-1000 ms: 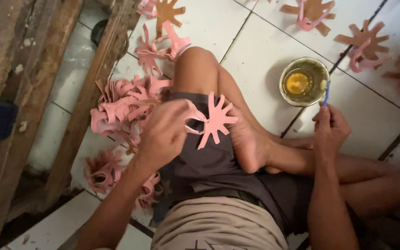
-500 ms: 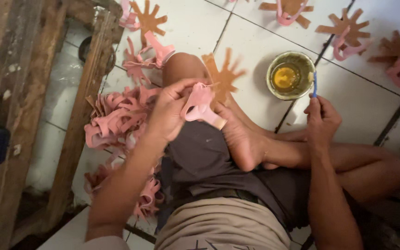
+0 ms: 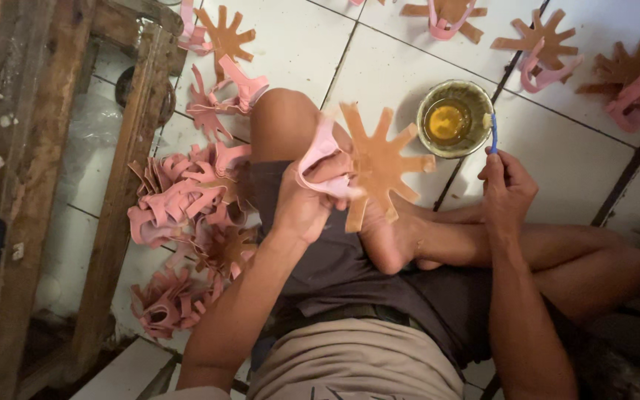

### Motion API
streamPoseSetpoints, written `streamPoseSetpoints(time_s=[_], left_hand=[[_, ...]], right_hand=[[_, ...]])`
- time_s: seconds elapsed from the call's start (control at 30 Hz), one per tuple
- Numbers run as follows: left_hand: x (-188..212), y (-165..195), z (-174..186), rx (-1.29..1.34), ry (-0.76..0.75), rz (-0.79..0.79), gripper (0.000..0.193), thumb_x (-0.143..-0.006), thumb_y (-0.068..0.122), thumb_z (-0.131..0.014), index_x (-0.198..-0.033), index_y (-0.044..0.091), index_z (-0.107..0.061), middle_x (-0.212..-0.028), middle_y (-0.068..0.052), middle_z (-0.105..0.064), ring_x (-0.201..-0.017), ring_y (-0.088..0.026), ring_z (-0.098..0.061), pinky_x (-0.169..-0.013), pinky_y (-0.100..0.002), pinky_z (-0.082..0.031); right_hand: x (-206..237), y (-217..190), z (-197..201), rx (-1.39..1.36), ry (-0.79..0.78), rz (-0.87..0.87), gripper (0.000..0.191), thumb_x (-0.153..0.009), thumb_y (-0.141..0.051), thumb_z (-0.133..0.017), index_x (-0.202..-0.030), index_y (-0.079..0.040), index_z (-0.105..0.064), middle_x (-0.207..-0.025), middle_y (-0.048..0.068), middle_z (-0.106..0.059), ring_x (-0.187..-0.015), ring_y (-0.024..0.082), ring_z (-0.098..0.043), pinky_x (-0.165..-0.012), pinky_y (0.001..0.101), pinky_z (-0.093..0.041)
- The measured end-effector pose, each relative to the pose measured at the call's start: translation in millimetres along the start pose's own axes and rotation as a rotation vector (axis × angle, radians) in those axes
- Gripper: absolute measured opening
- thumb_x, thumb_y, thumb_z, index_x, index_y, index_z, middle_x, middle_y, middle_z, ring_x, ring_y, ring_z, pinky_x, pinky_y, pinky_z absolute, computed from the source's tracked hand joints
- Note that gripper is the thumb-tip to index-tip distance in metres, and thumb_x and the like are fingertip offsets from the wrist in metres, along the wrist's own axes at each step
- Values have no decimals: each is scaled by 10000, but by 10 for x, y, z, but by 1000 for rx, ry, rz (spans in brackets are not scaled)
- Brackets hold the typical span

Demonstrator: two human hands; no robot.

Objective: The person sits on the floor and applies glue with a brush from a bowl onto pink foam sandal components, coating the flower-shaped insole pieces one at a time and placing the glued pieces on the tiled floor in rows.

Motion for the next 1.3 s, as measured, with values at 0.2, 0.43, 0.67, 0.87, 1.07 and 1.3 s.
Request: streamPoseSetpoints(time_s=[0.2, 0.43, 0.67, 0.87, 1.07, 1.3], left_hand=[[155, 205, -248, -408, 58, -262, 192, -935, 58, -707, -1103, -33, -700, -949, -87, -655, -724, -139, -613, -591, -265, -484], [416, 377, -428, -1253, 18, -1129, 300, -908, -64, -684, -1192, 29, -700, -1154, -100, -645, -1049, -225, -634, -865, -303, -551], [130, 108, -287, -418, -133, -176, 344, -942, 19, -696, -1282, -34, -685, -1021, -24, -693, -864, -84, -623, -733, -235, -520], [118, 30, -494, -331, -215, -16, 395, -987, 4, -607, -1372, -87, -607, -848, 29, -610, -684, -36, -519, -585, -201, -426], [232, 198, -812, -342, -491, 10, 523, -968, -20, -501, -1483, -106, -522, -715, 109, -477, -604, 2, -433, -564, -162, -356], [294, 166, -903, -330, -579, -8, 551, -921, -25, -548, -1463, -115, -511, -706, 83, -530, -601, -18, -463, -586, -175, -393]], right_hand=[[9, -12, 5, 5, 7, -7, 194, -1096, -121, -640, -1207, 15, -723, -803, -6, -645, -632, 23, -486, -546, 207, -369], [-12, 41, 3, -19, 1, 8, 194, -1105, -121, -638, -1216, 16, -719, -815, -3, -645, -651, 28, -500, -561, 207, -380], [92, -370, 90, -351, -31, -186, 249, -1109, -157, -552, -1197, 7, -717, -772, 12, -606, -537, 34, -408, -479, 202, -277], [459, -1055, 221, -264, -93, -97, 265, -1083, -72, -552, -1286, 38, -682, -860, 23, -619, -661, 56, -486, -571, 206, -369], [742, -1657, 223, -14, -129, 208, 220, -1046, 63, -588, -1248, 78, -673, -951, 57, -622, -735, 90, -534, -691, 232, -418], [718, -1874, 106, 178, -130, 356, 210, -996, 91, -632, -1201, 94, -680, -848, 103, -618, -761, 154, -591, -704, 257, -458]])
Point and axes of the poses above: each hand's wrist, its own x-axis away from the middle knuckle, its own z-axis out of the back of the hand, y = z × x, the point moved 2 cm from there along -x, towards the middle knuckle
